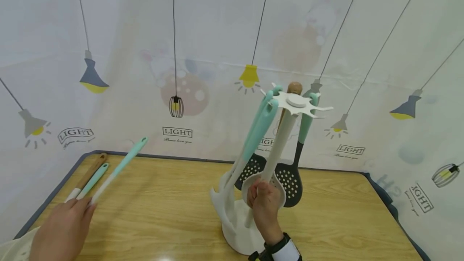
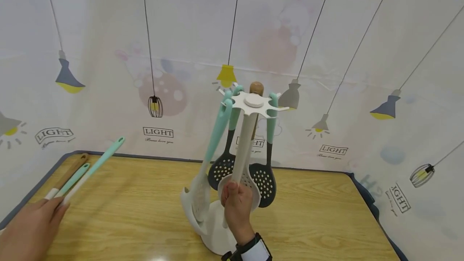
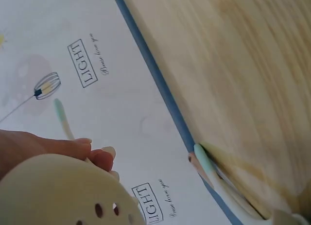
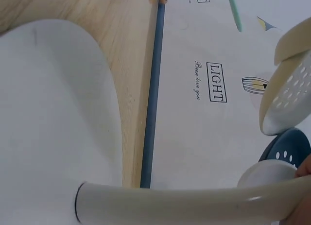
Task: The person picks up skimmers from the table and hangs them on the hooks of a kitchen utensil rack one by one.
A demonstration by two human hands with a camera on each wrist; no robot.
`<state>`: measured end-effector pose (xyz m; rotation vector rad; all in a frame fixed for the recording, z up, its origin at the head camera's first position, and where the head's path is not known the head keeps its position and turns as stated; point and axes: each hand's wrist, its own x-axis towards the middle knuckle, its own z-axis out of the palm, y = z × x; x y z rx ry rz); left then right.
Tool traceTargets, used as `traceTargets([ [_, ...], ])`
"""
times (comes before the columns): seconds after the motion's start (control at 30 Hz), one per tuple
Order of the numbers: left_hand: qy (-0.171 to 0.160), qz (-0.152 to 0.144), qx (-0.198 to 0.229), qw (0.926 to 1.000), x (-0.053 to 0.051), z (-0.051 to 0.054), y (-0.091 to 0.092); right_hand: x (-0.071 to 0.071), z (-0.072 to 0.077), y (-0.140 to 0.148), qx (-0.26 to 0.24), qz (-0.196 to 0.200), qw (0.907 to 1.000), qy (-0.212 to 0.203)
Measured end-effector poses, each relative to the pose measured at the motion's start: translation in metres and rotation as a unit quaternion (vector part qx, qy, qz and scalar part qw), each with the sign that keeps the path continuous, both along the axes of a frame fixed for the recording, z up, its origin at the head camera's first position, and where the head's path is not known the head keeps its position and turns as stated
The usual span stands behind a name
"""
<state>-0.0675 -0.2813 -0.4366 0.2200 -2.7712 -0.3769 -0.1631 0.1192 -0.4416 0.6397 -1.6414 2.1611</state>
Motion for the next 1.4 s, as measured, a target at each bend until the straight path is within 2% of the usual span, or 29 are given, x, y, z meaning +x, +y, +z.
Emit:
traceTargets([
  [0.2,0.038,-0.01,0.001,0.9992,0.005,0.012,0.016,0.006,0.003,-0.008,0.011,-0.087,0.9961,-0.013],
  [0.33,0.062,-0.014,0.003,0.998,0.008,0.017,0.025,0.009,0.003,-0.013,0.02,-0.139,0.9901,0.008],
  [0.47,0.084,-0.017,-0.002,0.9964,0.009,0.02,0.032,0.01,0.004,-0.017,0.018,-0.167,0.9856,0.021],
  [0.6,0.12,-0.031,-0.003,0.9923,0.01,0.022,0.038,0.012,0.004,-0.021,0.017,-0.191,0.9813,0.016],
  [0.77,0.155,-0.05,-0.003,0.9866,0.011,0.024,0.044,0.013,0.002,-0.026,-0.01,-0.204,0.9784,0.029],
  [0.97,0.188,-0.079,-0.015,0.9789,0.012,0.029,0.05,0.014,0.001,-0.029,-0.018,-0.222,0.9739,0.042],
  [1.17,0.201,-0.084,-0.022,0.9758,0.014,0.036,0.061,0.015,0.002,-0.028,-0.037,-0.199,0.9786,0.04],
  [1.4,0.222,-0.087,-0.032,0.9705,0.017,0.042,0.069,0.014,0.001,-0.027,-0.031,-0.188,0.9803,0.051],
])
